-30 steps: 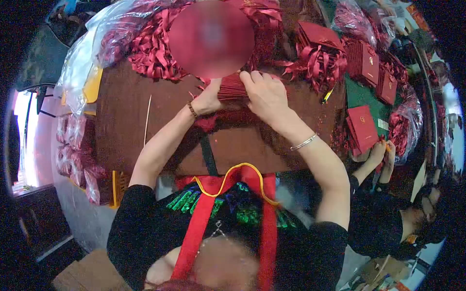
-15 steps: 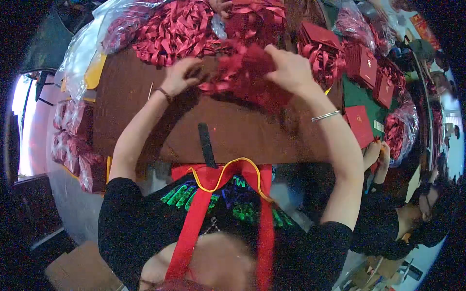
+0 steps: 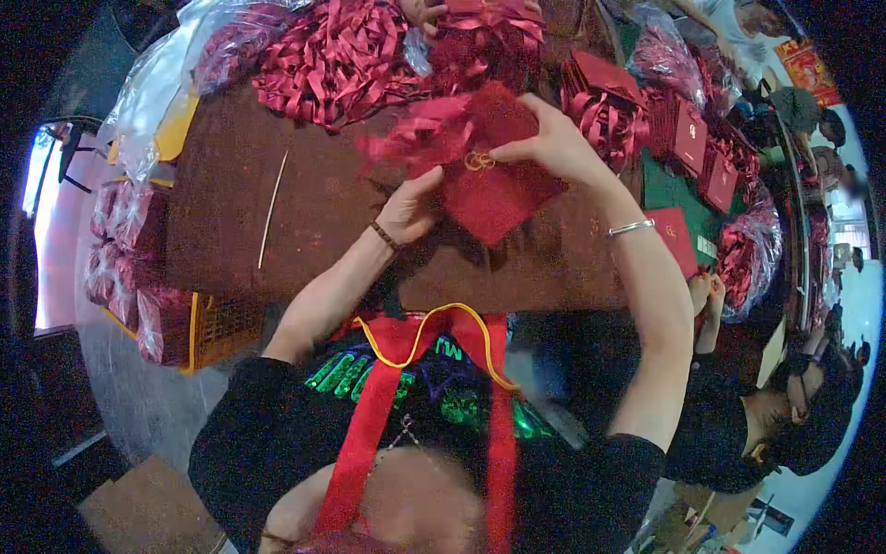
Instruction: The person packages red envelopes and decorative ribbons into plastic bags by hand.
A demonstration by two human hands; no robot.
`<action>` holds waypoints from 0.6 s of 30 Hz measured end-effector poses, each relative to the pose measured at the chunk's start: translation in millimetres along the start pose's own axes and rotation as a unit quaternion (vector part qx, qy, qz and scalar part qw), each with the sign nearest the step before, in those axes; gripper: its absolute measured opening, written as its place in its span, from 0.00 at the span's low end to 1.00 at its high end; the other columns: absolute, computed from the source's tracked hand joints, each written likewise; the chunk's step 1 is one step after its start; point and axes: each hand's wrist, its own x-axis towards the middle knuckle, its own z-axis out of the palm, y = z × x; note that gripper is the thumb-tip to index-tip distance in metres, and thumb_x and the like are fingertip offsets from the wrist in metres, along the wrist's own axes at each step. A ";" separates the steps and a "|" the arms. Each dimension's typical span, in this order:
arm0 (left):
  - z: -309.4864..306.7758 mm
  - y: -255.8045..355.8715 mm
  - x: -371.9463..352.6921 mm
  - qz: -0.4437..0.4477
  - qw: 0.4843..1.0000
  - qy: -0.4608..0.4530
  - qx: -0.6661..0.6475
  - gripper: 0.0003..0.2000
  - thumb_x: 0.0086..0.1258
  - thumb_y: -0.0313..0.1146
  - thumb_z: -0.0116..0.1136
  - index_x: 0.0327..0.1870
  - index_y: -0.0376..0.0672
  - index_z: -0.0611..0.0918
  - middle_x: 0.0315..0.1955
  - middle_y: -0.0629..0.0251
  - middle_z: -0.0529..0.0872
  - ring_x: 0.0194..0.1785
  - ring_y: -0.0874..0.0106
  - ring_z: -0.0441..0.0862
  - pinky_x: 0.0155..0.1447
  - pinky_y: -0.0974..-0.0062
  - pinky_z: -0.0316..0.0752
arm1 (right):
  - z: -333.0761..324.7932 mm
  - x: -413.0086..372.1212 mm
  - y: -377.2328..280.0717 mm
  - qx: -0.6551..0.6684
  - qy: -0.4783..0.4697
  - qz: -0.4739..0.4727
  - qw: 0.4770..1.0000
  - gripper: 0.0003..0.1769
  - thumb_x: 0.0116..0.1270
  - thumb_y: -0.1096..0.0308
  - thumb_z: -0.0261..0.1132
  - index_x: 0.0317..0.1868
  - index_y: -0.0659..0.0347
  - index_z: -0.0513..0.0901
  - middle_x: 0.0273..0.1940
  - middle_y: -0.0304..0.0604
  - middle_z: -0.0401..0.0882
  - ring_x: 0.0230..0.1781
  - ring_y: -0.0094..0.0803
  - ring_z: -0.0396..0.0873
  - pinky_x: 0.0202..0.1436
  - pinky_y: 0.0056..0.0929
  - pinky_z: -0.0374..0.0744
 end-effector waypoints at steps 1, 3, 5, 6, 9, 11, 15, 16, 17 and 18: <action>-6.8 1.2 3.2 0.020 0.999 0.001 0.050 0.23 0.61 0.32 0.57 0.58 0.43 0.68 0.53 0.69 0.74 0.57 0.72 0.70 0.63 0.67 0.61 | 1.1 1.4 6.5 -0.049 0.017 -0.020 0.998 0.36 0.42 0.66 0.72 0.53 0.67 0.68 0.44 0.44 0.77 0.43 0.30 0.75 0.49 0.27 0.72; -0.7 11.2 0.7 0.024 0.996 -0.034 0.076 0.23 0.60 0.30 0.57 0.58 0.42 0.68 0.53 0.68 0.74 0.57 0.72 0.70 0.63 0.67 0.61 | 8.3 -2.5 -3.3 -0.147 0.047 -0.056 0.986 0.35 0.42 0.59 0.72 0.51 0.62 0.70 0.43 0.47 0.78 0.43 0.38 0.78 0.48 0.33 0.73; -0.8 14.8 1.7 0.031 0.992 -0.063 0.101 0.24 0.59 0.28 0.58 0.58 0.41 0.69 0.53 0.68 0.74 0.57 0.72 0.70 0.64 0.67 0.60 | 7.8 -6.3 -10.5 -0.165 0.026 -0.001 0.986 0.29 0.45 0.71 0.70 0.50 0.63 0.71 0.41 0.40 0.78 0.41 0.23 0.75 0.47 0.23 0.72; -4.1 13.5 5.1 0.038 0.996 -0.040 0.069 0.24 0.58 0.25 0.57 0.57 0.40 0.69 0.53 0.66 0.74 0.57 0.71 0.70 0.63 0.68 0.62 | 8.7 -5.1 -8.3 -0.153 0.039 -0.022 0.987 0.29 0.45 0.70 0.70 0.50 0.63 0.71 0.41 0.40 0.78 0.41 0.23 0.75 0.47 0.23 0.73; -25.3 13.1 17.3 0.086 0.993 0.021 0.080 0.24 0.55 0.21 0.56 0.57 0.39 0.69 0.53 0.63 0.74 0.56 0.70 0.71 0.61 0.68 0.66 | 7.9 -3.1 -18.9 -0.154 0.061 -0.055 0.985 0.29 0.45 0.70 0.70 0.49 0.63 0.71 0.40 0.40 0.79 0.41 0.23 0.76 0.46 0.24 0.73; -28.7 16.1 19.6 0.123 0.983 0.055 0.125 0.25 0.54 0.20 0.56 0.56 0.38 0.69 0.53 0.62 0.74 0.55 0.70 0.72 0.59 0.69 0.68 | 6.7 -6.1 -33.6 -0.173 0.072 -0.064 0.980 0.29 0.46 0.71 0.70 0.50 0.63 0.71 0.41 0.40 0.79 0.42 0.24 0.76 0.48 0.24 0.73; 46.3 61.7 29.0 0.275 0.945 0.041 0.171 0.24 0.54 0.20 0.56 0.55 0.36 0.69 0.49 0.62 0.76 0.51 0.70 0.75 0.54 0.71 0.72 | -10.3 8.5 -53.7 0.047 0.093 -0.172 0.980 0.29 0.46 0.74 0.69 0.51 0.65 0.70 0.43 0.39 0.78 0.43 0.25 0.75 0.51 0.25 0.72; 62.9 69.9 32.7 0.324 0.931 0.037 0.161 0.23 0.55 0.21 0.57 0.54 0.35 0.69 0.48 0.62 0.77 0.49 0.71 0.76 0.53 0.71 0.73 | -18.6 15.0 -66.6 0.063 0.097 -0.165 0.979 0.28 0.47 0.76 0.68 0.51 0.64 0.70 0.43 0.39 0.78 0.43 0.24 0.75 0.51 0.25 0.72; 69.7 82.8 43.5 0.320 0.932 0.025 0.169 0.23 0.55 0.21 0.57 0.54 0.35 0.69 0.48 0.62 0.77 0.49 0.71 0.76 0.53 0.71 0.73 | -29.5 26.8 -70.5 0.078 0.094 -0.204 0.971 0.27 0.48 0.77 0.67 0.51 0.64 0.71 0.43 0.39 0.78 0.42 0.24 0.75 0.50 0.24 0.72; 75.1 102.4 60.0 0.329 0.918 0.052 0.217 0.21 0.55 0.22 0.58 0.52 0.33 0.71 0.46 0.62 0.78 0.47 0.71 0.77 0.51 0.71 0.73 | -41.8 36.4 -78.1 0.101 0.094 -0.203 0.969 0.26 0.48 0.76 0.67 0.51 0.64 0.71 0.43 0.39 0.78 0.42 0.25 0.75 0.50 0.25 0.73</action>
